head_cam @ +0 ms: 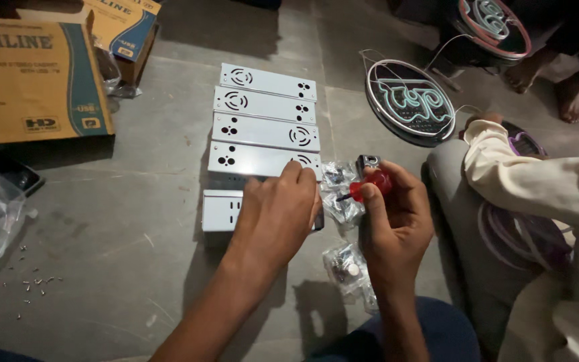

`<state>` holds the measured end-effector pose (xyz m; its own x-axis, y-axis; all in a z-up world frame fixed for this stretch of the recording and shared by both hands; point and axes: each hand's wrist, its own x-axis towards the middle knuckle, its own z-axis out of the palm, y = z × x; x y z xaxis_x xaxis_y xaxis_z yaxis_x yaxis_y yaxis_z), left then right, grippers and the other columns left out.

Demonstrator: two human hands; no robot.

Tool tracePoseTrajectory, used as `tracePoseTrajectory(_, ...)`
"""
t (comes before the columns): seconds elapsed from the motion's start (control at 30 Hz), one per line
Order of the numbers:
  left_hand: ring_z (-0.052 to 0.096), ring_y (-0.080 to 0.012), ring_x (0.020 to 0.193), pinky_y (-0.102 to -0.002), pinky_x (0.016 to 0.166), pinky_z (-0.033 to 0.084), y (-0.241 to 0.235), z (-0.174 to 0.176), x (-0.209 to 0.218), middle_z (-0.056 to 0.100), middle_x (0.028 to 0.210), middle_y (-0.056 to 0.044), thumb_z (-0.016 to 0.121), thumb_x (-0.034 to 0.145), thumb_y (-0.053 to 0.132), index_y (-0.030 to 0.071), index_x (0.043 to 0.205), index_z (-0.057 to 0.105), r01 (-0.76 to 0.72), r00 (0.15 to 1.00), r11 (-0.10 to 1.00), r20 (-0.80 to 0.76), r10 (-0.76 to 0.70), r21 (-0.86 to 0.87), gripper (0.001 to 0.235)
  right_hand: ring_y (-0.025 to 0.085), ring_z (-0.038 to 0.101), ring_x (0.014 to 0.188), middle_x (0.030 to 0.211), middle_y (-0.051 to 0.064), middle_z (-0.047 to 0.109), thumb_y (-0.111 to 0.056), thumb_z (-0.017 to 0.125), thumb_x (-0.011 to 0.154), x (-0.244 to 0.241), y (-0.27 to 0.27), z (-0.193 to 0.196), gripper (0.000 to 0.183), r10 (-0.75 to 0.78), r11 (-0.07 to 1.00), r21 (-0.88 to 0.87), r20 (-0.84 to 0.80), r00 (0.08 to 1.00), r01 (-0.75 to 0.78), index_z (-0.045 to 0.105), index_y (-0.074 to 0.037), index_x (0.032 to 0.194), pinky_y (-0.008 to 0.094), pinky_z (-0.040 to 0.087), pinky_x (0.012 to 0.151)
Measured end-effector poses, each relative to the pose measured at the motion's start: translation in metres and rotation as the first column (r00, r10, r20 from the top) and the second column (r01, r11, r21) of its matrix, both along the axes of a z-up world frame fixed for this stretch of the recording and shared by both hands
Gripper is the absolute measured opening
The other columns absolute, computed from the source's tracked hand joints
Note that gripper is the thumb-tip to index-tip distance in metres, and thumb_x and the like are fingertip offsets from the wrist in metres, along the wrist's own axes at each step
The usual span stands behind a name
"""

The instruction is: The person assembles a car stereo cabinet by screwing together multiple silver metal chassis units. They use a red screwdriver to fasten screws into the side of each unit, stacking them vertically. The person also handles a perforated metal panel and several small screws.

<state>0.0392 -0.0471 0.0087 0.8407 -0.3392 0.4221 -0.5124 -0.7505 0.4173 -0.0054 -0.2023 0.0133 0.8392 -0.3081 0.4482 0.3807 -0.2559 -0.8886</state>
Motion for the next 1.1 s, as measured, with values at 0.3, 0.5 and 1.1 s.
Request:
tracePoseTrajectory(0.3,0.068,-0.0387,0.075,-0.047,0.066,0.054,0.019,0.003,-0.002,0.067,0.089,-0.016,0.071,0.091,0.015,0.001,0.098,0.061,0.149,0.989,0.965,0.017,-0.149,-0.215,0.018,0.014,0.068,0.111,0.121,0.011,0.07,-0.003,0.064,0.102,0.004,-0.006,-0.005,0.032,-0.018,1.0,-0.002,-0.022,1.0,0.018,0.058,0.002,0.133,0.028,0.056,0.1)
tracePoseTrajectory(0.5,0.069,-0.0373,0.08,-0.049,0.068,0.053,0.02,0.007,-0.004,0.068,0.092,-0.016,0.067,0.092,0.012,0.002,0.098,0.06,0.193,0.981,0.965,0.052,-0.187,-0.177,0.014,0.014,0.068,0.111,0.121,0.012,0.07,-0.003,0.064,0.102,0.004,-0.009,-0.006,0.031,-0.029,1.0,0.006,-0.039,0.999,0.029,0.059,0.002,0.132,0.027,0.056,0.099)
tracePoseTrajectory(1.1,0.071,-0.0307,0.072,-0.044,0.065,0.053,0.007,-0.004,-0.003,0.067,0.079,-0.014,0.066,0.097,0.026,0.003,0.091,0.059,-0.004,0.994,0.998,0.109,0.01,-0.058,0.025,0.015,0.068,0.112,0.121,0.012,0.07,-0.005,0.064,0.102,0.002,-0.004,-0.008,0.031,-0.02,0.999,-0.045,-0.049,0.999,0.018,0.058,0.001,0.132,0.029,0.058,0.099)
